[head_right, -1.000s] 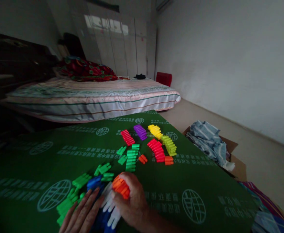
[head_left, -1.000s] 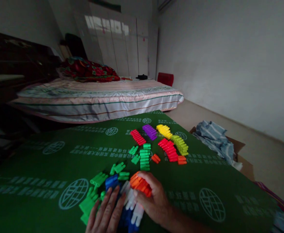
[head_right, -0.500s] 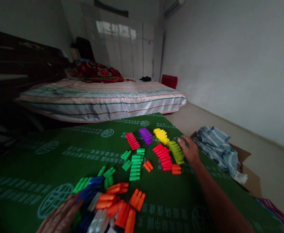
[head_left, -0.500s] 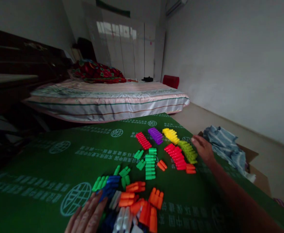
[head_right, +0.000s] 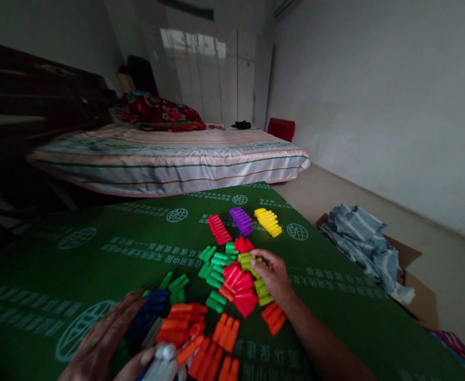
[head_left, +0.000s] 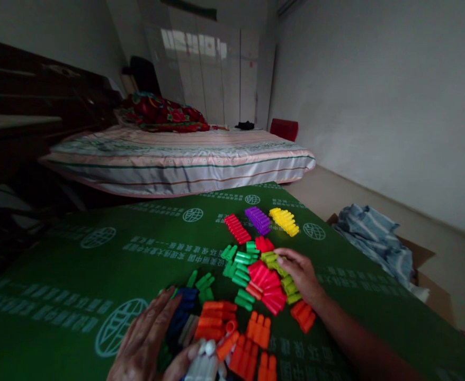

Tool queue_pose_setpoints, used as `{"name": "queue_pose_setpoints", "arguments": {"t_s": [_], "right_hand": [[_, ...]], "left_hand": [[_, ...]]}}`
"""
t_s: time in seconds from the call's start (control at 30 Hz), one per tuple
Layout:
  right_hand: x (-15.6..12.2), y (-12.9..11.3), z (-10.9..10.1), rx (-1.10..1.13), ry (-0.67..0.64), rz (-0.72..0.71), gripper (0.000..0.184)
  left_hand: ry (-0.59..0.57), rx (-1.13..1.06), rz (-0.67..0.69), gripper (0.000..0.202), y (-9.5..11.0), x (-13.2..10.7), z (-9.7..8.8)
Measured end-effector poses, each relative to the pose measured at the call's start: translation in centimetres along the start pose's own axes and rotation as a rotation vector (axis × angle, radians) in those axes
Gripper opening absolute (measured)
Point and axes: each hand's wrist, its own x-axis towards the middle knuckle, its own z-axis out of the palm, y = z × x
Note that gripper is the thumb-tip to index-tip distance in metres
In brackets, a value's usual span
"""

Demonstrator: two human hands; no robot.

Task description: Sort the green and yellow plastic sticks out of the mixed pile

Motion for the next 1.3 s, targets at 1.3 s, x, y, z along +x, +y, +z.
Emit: {"name": "queue_pose_setpoints", "arguments": {"t_s": [1.3], "right_hand": [[14.7,1.7,7.1,0.338,-0.275,0.181,0.040]], "left_hand": [[-0.308,-1.004,-0.587,0.044,3.4,25.1,13.1]]}}
